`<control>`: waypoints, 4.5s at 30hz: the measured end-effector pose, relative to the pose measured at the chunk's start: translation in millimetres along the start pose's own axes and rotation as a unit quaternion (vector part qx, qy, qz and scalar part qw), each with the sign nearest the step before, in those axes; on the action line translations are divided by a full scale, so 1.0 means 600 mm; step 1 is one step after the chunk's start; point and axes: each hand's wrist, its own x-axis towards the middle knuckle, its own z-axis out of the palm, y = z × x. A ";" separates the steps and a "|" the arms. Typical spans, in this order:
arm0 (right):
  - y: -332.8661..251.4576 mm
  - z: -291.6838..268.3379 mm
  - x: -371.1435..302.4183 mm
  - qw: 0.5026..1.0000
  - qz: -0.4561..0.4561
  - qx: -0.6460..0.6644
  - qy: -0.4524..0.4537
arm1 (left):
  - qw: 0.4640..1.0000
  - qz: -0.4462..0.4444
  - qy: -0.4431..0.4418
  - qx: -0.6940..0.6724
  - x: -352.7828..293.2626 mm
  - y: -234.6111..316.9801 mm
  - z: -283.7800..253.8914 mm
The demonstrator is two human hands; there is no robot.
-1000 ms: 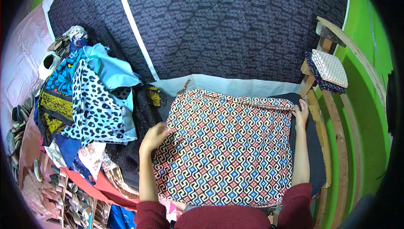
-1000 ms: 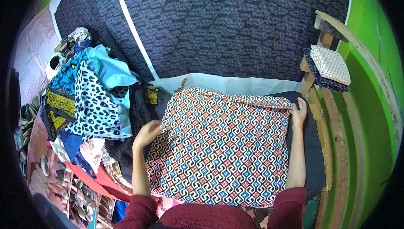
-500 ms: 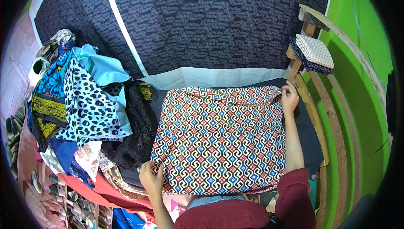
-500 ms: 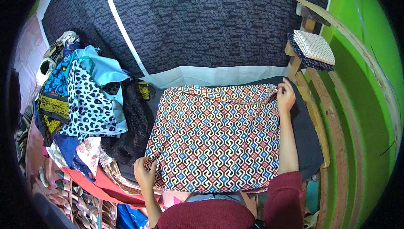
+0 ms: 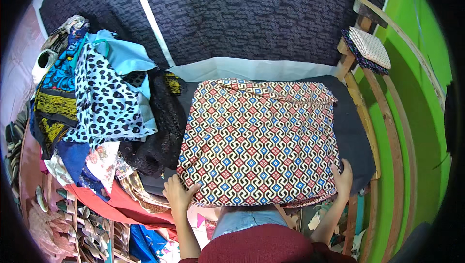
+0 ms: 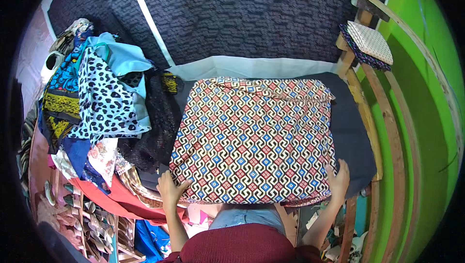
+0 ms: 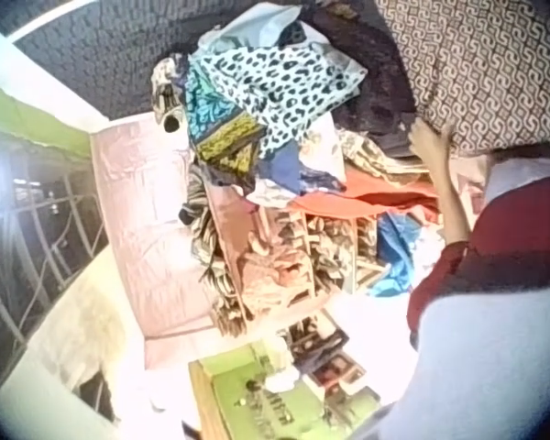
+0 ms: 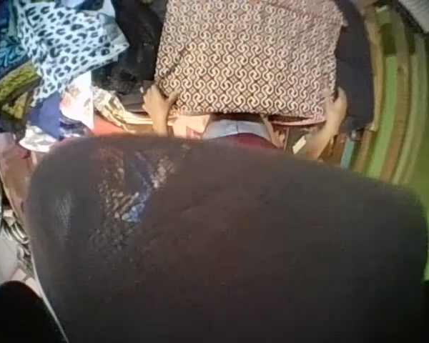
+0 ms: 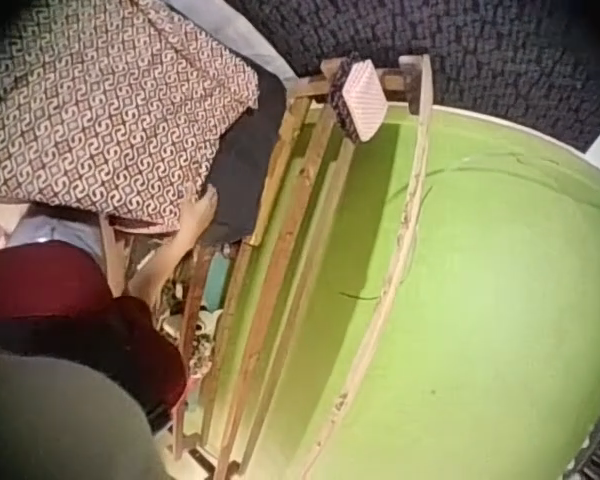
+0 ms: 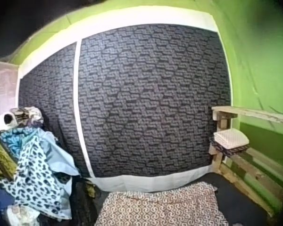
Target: Folding a piece of patterned fabric on a table.
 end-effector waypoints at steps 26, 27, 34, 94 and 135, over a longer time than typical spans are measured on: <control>0.032 0.000 -0.119 0.979 0.053 0.083 0.179 | 0.878 0.156 -0.416 -0.180 0.070 -0.026 -0.008; 0.022 -0.002 -0.123 0.981 0.061 0.060 0.174 | 0.876 0.161 -0.417 -0.179 0.065 -0.024 -0.009; 0.115 0.004 -0.100 0.948 0.090 0.244 0.182 | 0.805 0.069 -0.374 -0.455 0.037 -0.025 -0.003; 0.125 -0.017 -0.051 0.908 0.139 0.392 -0.054 | 0.913 0.075 -0.035 -0.401 -0.062 0.010 0.051; 0.013 0.049 0.247 0.922 0.029 0.340 -0.183 | 0.765 -0.005 -0.469 -0.442 0.134 0.032 0.028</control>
